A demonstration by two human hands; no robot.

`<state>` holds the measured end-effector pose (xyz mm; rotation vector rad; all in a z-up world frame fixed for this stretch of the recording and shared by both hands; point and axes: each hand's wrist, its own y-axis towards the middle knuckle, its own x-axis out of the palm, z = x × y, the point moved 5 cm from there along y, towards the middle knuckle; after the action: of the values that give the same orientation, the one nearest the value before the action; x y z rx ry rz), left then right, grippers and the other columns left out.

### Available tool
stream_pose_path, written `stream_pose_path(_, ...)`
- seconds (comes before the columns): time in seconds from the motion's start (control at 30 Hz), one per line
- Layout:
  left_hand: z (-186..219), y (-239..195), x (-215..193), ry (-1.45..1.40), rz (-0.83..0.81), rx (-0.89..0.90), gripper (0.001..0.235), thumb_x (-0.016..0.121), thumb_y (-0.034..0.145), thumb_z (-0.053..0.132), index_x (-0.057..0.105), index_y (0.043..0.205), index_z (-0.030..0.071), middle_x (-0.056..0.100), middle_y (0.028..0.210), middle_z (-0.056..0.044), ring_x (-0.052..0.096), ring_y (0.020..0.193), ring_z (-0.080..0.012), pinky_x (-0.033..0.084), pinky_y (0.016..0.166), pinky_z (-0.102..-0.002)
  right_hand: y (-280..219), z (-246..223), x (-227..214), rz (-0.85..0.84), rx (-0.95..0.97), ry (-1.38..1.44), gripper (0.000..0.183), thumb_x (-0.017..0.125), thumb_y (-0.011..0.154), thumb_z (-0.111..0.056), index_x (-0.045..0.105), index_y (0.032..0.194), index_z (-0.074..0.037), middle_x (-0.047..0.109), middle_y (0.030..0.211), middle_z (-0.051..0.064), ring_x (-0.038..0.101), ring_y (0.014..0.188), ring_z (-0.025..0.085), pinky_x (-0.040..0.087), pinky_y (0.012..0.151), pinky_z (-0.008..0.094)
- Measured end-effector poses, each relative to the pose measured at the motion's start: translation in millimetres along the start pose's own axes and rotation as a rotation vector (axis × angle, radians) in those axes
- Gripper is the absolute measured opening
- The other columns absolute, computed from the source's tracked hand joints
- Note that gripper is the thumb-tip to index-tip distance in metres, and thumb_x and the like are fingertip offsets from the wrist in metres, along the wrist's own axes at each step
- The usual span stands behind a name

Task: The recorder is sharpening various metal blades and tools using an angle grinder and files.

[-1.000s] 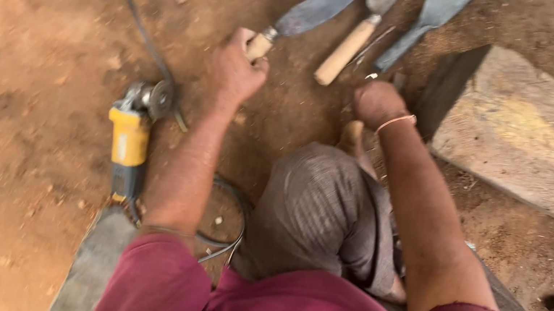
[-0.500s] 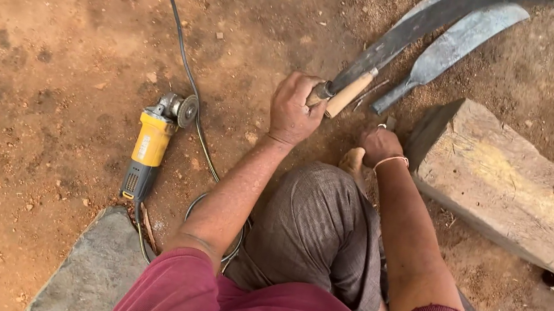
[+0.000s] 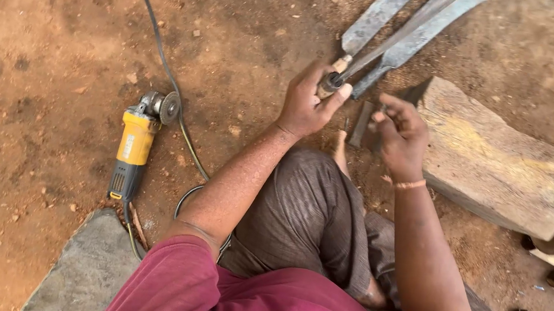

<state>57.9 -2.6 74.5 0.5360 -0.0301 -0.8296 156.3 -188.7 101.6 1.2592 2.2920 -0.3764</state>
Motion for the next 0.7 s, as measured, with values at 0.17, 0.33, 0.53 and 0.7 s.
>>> stream_pose_path(0.17,63,7,46,-0.151,-0.247,-0.068,0.032,0.076,0.100,0.039,0.059,0.099,0.012,0.064,0.087,-0.001,0.069,0.083,-0.0121,0.058,0.074,-0.032,-20,15,-72,0.195,0.136,0.999,0.024,0.043,0.102,-0.017,0.064,0.107,-0.005,0.067,0.086,0.006,0.063,0.072,0.014,0.058,0.065,0.029)
stream_pose_path(0.33,104,-33,113,-0.312,-0.664,-0.293,0.037,0.074,0.095,0.046,0.059,0.095,0.012,0.062,0.072,0.002,0.066,0.065,-0.0078,0.059,0.061,-0.031,-39,-13,-191,0.382,-0.288,0.683,0.052,0.042,0.114,-0.050,0.068,0.111,-0.005,0.064,0.090,0.004,0.052,0.069,0.012,0.045,0.060,0.024)
stream_pose_path(0.53,111,-98,183,-0.745,-1.055,-0.492,0.038,0.078,0.094,0.041,0.058,0.098,0.008,0.060,0.071,-0.003,0.059,0.055,-0.0113,0.054,0.051,-0.035,-79,-33,-238,0.350,-0.399,0.764,0.029,0.077,0.104,-0.032,0.069,0.111,-0.005,0.073,0.100,0.007,0.066,0.083,0.015,0.055,0.076,0.027)
stream_pose_path(0.7,160,-89,177,-0.267,-0.771,-0.038,0.034,0.080,0.100,0.037,0.061,0.107,0.010,0.070,0.090,-0.004,0.069,0.077,-0.0074,0.062,0.064,-0.027,-99,18,-259,0.530,-0.399,0.788,0.024,0.086,0.107,-0.018,0.069,0.112,-0.002,0.067,0.092,0.002,0.060,0.082,0.013,0.051,0.077,0.027)
